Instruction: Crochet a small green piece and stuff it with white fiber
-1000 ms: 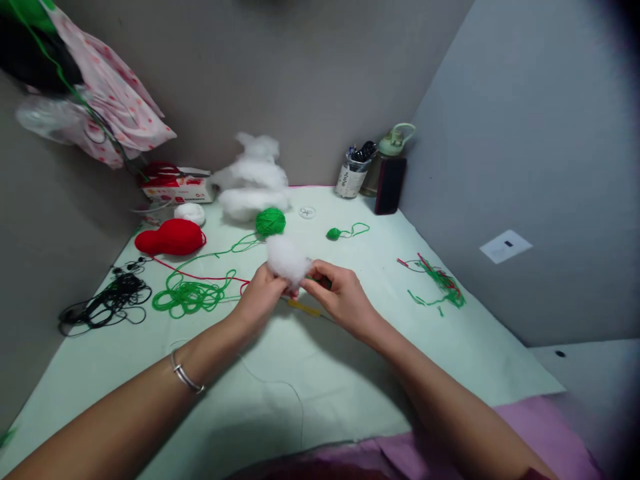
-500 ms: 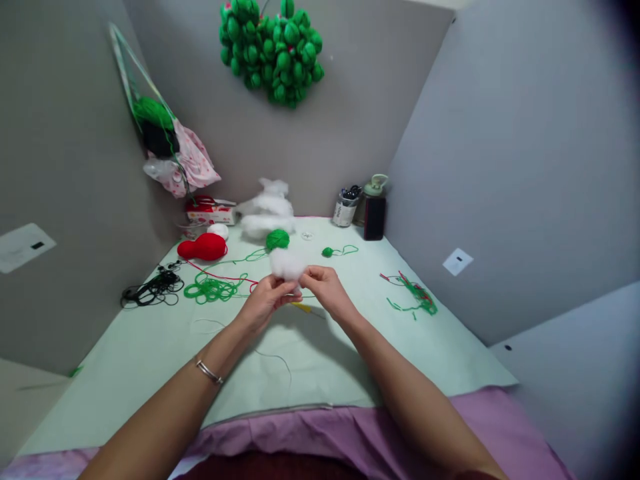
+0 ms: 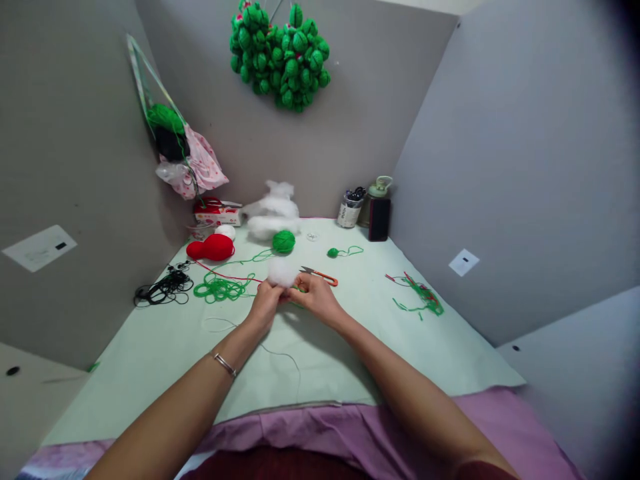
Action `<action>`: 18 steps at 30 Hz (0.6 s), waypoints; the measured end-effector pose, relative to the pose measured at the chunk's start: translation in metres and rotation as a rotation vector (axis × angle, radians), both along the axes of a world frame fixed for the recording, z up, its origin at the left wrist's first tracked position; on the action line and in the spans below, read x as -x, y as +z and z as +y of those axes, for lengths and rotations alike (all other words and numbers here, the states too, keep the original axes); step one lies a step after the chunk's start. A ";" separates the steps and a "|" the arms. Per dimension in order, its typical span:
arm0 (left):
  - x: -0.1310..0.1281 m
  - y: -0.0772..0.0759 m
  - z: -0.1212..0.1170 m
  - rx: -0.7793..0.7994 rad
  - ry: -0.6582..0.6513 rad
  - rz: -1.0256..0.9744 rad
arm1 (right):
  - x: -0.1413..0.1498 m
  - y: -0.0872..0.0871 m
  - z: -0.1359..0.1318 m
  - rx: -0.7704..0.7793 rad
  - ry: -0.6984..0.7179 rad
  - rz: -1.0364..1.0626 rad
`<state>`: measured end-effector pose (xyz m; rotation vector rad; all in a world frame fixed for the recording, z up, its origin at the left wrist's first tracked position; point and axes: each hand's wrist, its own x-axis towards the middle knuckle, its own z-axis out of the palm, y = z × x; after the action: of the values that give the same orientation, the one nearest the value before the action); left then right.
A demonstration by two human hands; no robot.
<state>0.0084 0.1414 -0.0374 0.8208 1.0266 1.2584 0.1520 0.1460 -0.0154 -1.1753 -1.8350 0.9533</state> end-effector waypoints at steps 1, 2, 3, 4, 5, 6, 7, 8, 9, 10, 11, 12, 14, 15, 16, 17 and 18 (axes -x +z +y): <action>0.000 0.002 -0.002 -0.008 -0.016 -0.017 | -0.001 -0.001 0.001 0.004 -0.009 0.002; 0.001 0.005 -0.004 -0.020 -0.032 -0.036 | -0.002 -0.001 0.003 0.009 -0.013 0.006; 0.002 0.009 -0.006 -0.034 -0.047 -0.057 | -0.003 -0.001 0.004 0.014 -0.015 0.010; 0.004 0.013 -0.008 -0.049 -0.062 -0.080 | -0.005 0.000 0.005 0.020 -0.017 0.014; 0.005 0.016 -0.010 -0.063 -0.077 -0.103 | -0.007 0.000 0.007 0.026 -0.023 0.019; 0.007 0.019 -0.011 -0.075 -0.091 -0.126 | -0.009 0.001 0.008 0.031 -0.030 0.024; 0.008 0.022 -0.012 -0.083 -0.102 -0.147 | -0.011 0.002 0.010 0.036 -0.039 0.029; 0.009 0.023 -0.013 -0.088 -0.111 -0.162 | -0.012 0.002 0.011 0.039 -0.049 0.034; 0.009 0.024 -0.013 -0.087 -0.115 -0.173 | -0.014 0.002 0.012 0.041 -0.059 0.037; 0.009 0.023 -0.012 -0.084 -0.117 -0.177 | -0.014 0.001 0.013 0.044 -0.068 0.039; 0.009 0.022 -0.011 -0.077 -0.115 -0.177 | -0.015 0.000 0.014 0.046 -0.074 0.038; 0.008 0.019 -0.010 -0.069 -0.112 -0.172 | -0.014 -0.001 0.014 0.049 -0.079 0.036; 0.007 0.014 -0.008 -0.053 -0.109 -0.150 | -0.013 -0.004 0.015 0.052 -0.084 0.028; 0.006 0.011 -0.007 -0.047 -0.108 -0.135 | -0.012 -0.006 0.015 0.053 -0.083 0.023; 0.005 0.009 -0.006 -0.042 -0.108 -0.118 | -0.011 -0.007 0.015 0.052 -0.079 0.018; 0.005 0.007 -0.005 -0.039 -0.108 -0.099 | -0.010 -0.008 0.015 0.051 -0.074 0.012; 0.005 0.006 -0.004 -0.039 -0.108 -0.080 | -0.010 -0.009 0.015 0.048 -0.068 0.006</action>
<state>0.0037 0.1369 -0.0315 0.8379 0.8849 1.2131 0.1616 0.1613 -0.0245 -1.2546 -1.7652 0.9659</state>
